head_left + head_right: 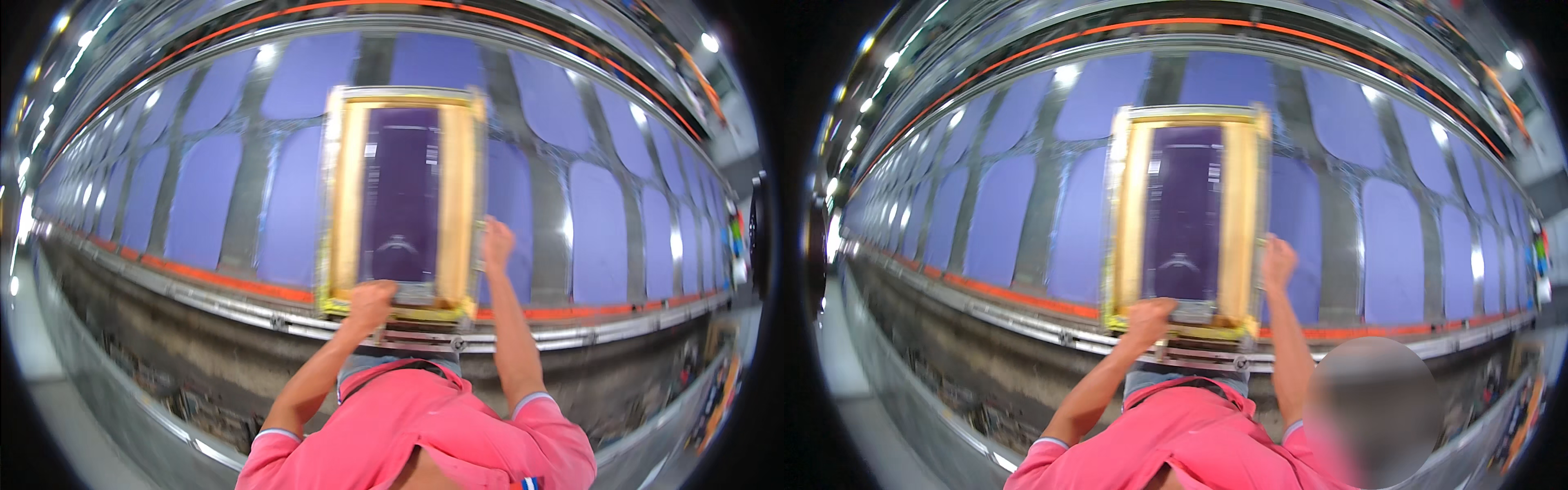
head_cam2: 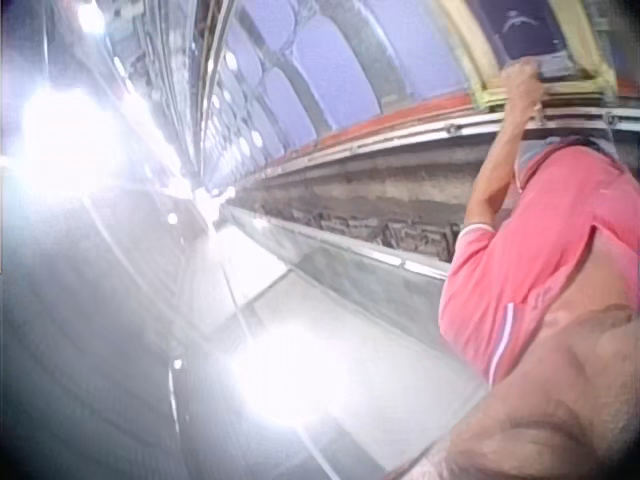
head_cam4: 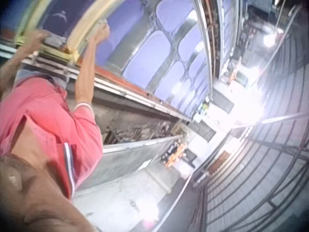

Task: The person uses a squeegee to pull purple ink across a screen printing frame placed over a purple garment on a conveyor. The person repeatedly repositions the frame and repeats the squeegee stroke to apply ink to the garment.

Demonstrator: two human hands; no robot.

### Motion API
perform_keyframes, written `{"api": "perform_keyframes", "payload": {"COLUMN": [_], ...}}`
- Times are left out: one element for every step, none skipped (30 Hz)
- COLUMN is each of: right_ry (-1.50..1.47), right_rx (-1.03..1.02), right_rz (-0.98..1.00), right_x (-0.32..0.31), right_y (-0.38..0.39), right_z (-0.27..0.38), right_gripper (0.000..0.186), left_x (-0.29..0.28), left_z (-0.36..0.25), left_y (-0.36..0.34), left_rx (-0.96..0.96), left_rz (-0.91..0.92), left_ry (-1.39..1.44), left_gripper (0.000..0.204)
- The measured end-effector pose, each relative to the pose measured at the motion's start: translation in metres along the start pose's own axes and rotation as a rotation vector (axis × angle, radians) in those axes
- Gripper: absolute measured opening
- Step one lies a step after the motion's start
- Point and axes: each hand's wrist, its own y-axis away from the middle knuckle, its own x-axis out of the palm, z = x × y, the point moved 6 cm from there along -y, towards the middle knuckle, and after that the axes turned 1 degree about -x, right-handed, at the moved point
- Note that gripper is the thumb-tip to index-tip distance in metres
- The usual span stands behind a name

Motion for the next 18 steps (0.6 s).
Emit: {"api": "perform_keyframes", "payload": {"right_ry": [0.012, 0.057, 0.104, 0.104, 0.071, 0.075, 0.068, 0.059, 0.074, 0.091, 0.117, 0.106, 0.102, 0.1, 0.121, 0.129, 0.141, 0.153], "right_rx": [-0.012, -0.044, -0.041, -0.055, -0.014, -0.004, 0.011, 0.039, 0.032, 0.037, 0.064, 0.013, -0.021, -0.054, -0.014, -0.008, 0.02, 0.074], "right_rz": [0.02, -0.006, -0.021, -0.011, -0.041, -0.041, -0.028, -0.022, -0.006, 0.005, 0.042, 0.004, -0.02, -0.043, -0.035, -0.026, -0.023, -0.013], "right_x": [0.027, 0.054, 0.079, 0.099, 0.116, 0.124, 0.136, 0.146, 0.154, 0.161, 0.167, 0.169, 0.17, 0.171, 0.173, 0.174, 0.176, 0.178], "right_y": [0.02, 0.041, 0.054, 0.07, 0.078, 0.084, 0.092, 0.097, 0.103, 0.107, 0.108, 0.11, 0.11, 0.11, 0.109, 0.109, 0.108, 0.107], "right_z": [0.007, 0.016, 0.025, 0.036, 0.043, 0.05, 0.055, 0.06, 0.065, 0.068, 0.068, 0.071, 0.072, 0.071, 0.067, 0.064, 0.06, 0.055], "right_gripper": [0.037, 0.037, 0.04, 0.042, 0.043, 0.044, 0.044, 0.044, 0.043, 0.042, 0.041, 0.042, 0.043, 0.044, 0.044, 0.043, 0.043, 0.043], "left_x": [-0.016, -0.032, -0.047, -0.062, -0.072, -0.085, -0.093, -0.099, -0.106, -0.11, -0.111, -0.11, -0.109, -0.108, -0.104, -0.098, -0.095, -0.094], "left_z": [0.027, 0.056, 0.079, 0.1, 0.113, 0.12, 0.13, 0.142, 0.152, 0.162, 0.17, 0.176, 0.183, 0.186, 0.19, 0.19, 0.19, 0.188], "left_y": [0.01, 0.02, 0.025, 0.034, 0.039, 0.04, 0.043, 0.045, 0.049, 0.055, 0.058, 0.063, 0.067, 0.072, 0.077, 0.081, 0.086, 0.089], "left_rx": [0.002, -0.033, -0.042, -0.057, -0.064, -0.043, -0.014, -0.027, -0.019, -0.005, -0.02, -0.04, -0.044, -0.029, -0.046, -0.048, -0.036, -0.003], "left_rz": [0.013, 0.038, 0.034, 0.019, 0.025, -0.016, -0.019, 0.014, 0.031, 0.04, 0.059, 0.076, 0.077, 0.05, 0.073, 0.095, 0.095, 0.075], "left_ry": [-0.043, -0.069, -0.079, -0.089, -0.085, -0.086, -0.073, -0.09, -0.1, -0.108, -0.108, -0.103, -0.095, -0.086, -0.092, -0.096, -0.102, -0.111], "left_gripper": [0.028, 0.032, 0.029, 0.027, 0.028, 0.029, 0.029, 0.029, 0.029, 0.03, 0.029, 0.029, 0.03, 0.03, 0.031, 0.031, 0.031, 0.031]}}
